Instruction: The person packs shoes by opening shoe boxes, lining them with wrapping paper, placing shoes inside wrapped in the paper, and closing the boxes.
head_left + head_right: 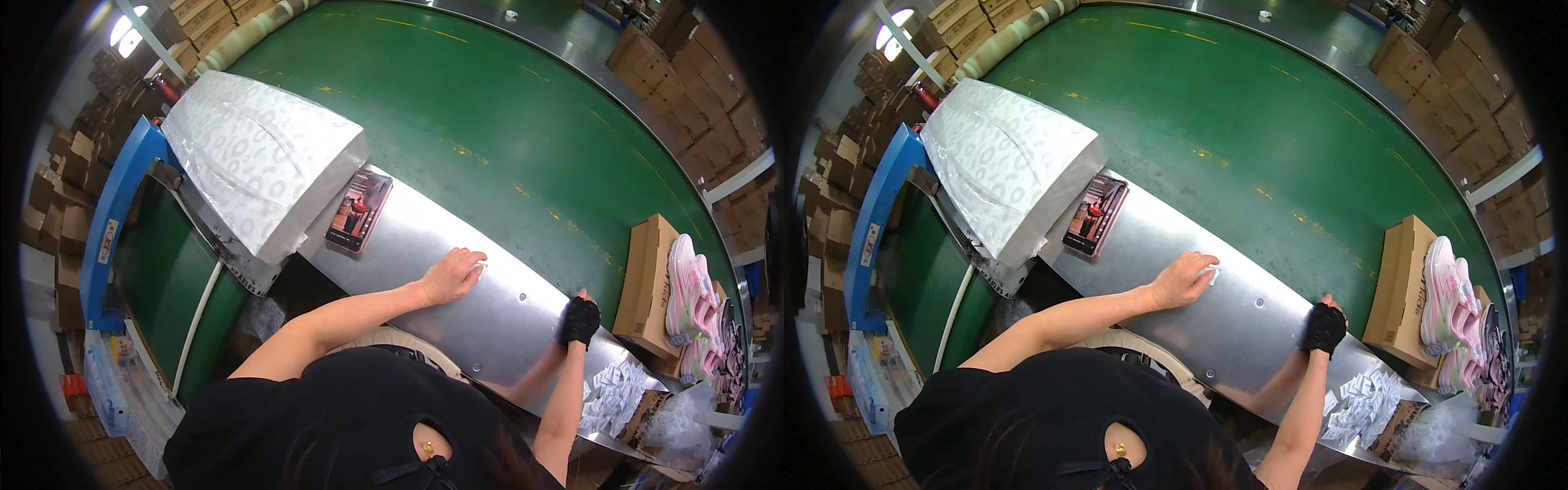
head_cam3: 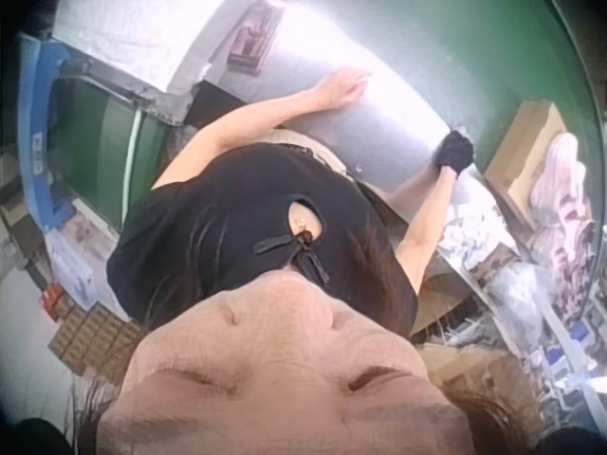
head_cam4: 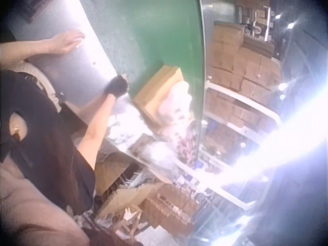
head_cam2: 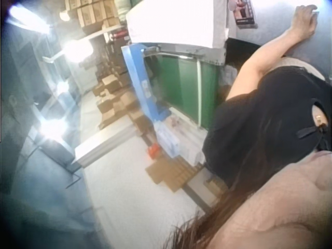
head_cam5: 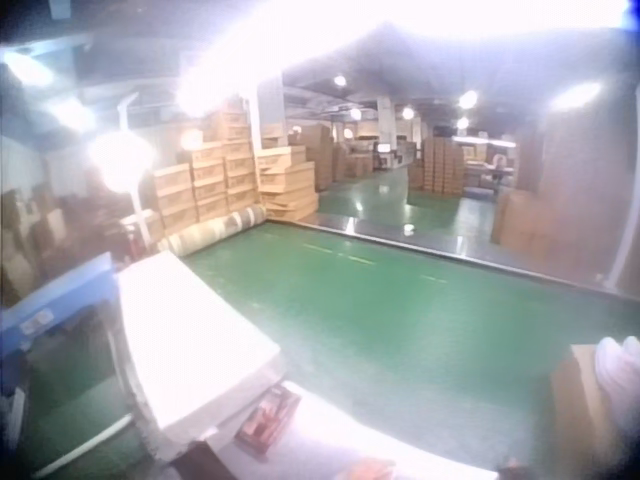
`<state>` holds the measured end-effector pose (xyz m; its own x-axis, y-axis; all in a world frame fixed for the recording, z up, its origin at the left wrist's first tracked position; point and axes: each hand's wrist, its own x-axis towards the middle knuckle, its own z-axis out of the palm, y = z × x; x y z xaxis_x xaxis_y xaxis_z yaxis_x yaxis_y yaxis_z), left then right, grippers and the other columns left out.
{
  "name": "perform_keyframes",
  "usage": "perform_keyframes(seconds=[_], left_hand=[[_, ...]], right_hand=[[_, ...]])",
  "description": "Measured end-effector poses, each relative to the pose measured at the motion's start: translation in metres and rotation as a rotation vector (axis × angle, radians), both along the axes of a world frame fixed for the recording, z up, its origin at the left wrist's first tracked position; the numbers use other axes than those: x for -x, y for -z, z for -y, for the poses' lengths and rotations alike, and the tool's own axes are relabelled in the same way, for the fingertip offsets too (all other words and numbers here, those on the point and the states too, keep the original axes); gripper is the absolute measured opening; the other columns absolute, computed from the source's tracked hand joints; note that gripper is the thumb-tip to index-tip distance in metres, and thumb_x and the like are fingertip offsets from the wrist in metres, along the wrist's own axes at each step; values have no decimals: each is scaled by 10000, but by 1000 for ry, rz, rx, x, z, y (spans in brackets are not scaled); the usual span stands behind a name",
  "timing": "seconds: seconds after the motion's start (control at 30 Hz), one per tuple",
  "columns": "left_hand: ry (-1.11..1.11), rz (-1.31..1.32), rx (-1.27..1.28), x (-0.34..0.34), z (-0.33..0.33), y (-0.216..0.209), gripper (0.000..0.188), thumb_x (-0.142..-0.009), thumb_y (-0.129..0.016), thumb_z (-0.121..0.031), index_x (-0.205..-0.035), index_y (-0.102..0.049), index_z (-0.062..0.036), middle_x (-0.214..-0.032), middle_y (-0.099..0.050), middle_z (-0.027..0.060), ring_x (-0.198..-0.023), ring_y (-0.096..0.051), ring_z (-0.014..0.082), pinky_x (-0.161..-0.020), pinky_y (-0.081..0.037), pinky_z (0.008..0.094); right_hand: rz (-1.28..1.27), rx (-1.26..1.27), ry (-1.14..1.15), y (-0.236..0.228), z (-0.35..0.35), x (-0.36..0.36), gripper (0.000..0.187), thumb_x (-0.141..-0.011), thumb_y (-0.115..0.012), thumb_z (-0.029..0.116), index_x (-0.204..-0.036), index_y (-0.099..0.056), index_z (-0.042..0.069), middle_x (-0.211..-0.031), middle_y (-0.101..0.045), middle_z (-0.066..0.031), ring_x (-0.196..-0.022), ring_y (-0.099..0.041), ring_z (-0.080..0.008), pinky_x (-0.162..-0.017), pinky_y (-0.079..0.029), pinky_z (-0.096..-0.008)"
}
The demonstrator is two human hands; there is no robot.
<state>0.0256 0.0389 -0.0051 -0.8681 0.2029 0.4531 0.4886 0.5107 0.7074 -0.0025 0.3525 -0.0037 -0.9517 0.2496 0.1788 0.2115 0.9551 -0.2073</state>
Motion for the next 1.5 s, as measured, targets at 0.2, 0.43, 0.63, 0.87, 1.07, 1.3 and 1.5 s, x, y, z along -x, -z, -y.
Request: perform_keyframes(seconds=[0.2,0.43,0.63,0.87,1.07,1.3,1.5], left_hand=[[12,44,0,2,4,-5,239,-756,-533,-58,-991,-502,-23,-820,-533,149,-772,-501,323,-707,-402,384],[20,86,-67,3,3,-10,224,-755,-538,-60,-975,-508,-24,-803,-526,145,-750,-498,319,-688,-406,386],[9,60,-118,6,3,-10,193,-758,-526,-65,-945,-501,-26,-724,-517,141,-696,-505,315,-667,-400,389],[10,62,-151,9,3,-8,184,-750,-529,-59,-930,-503,-27,-714,-516,136,-671,-500,313,-651,-402,392],[1,41,-148,8,4,-7,184,-749,-527,-59,-930,-503,-31,-712,-516,135,-671,-508,309,-642,-409,391],[16,73,-149,8,3,-10,205,-752,-533,-49,-954,-505,-24,-751,-530,141,-702,-513,314,-659,-415,387],[10,81,-141,8,3,-11,195,-758,-521,-61,-948,-500,-20,-745,-539,152,-704,-525,324,-665,-424,397]], right_hand=[[41,54,-7,-10,4,2,421,-878,-356,340,-794,-628,30,-792,-599,-213,-778,-561,-385,-685,-433,-459],[-1,41,12,-8,3,0,417,-883,-368,329,-783,-621,14,-767,-595,-213,-751,-559,-394,-666,-430,-462],[-12,58,-3,-9,4,2,399,-884,-390,300,-721,-601,4,-714,-576,-219,-692,-545,-394,-606,-410,-463],[-55,63,-2,-9,3,5,390,-879,-416,282,-647,-519,-13,-642,-525,-215,-622,-508,-386,-555,-371,-448],[-95,161,17,-13,7,5,319,-871,-451,248,-688,-503,-8,-574,-470,-156,-550,-479,-284,-538,-367,-387],[-440,601,25,22,-41,7,248,-870,-487,248,-994,-513,34,-802,-590,-73,-609,-524,-182,-596,-434,-285],[-585,1333,546,-11,-81,0,346,-818,-556,404,-824,-570,58,-740,-587,-16,-633,-526,-123,-600,-446,-274]])
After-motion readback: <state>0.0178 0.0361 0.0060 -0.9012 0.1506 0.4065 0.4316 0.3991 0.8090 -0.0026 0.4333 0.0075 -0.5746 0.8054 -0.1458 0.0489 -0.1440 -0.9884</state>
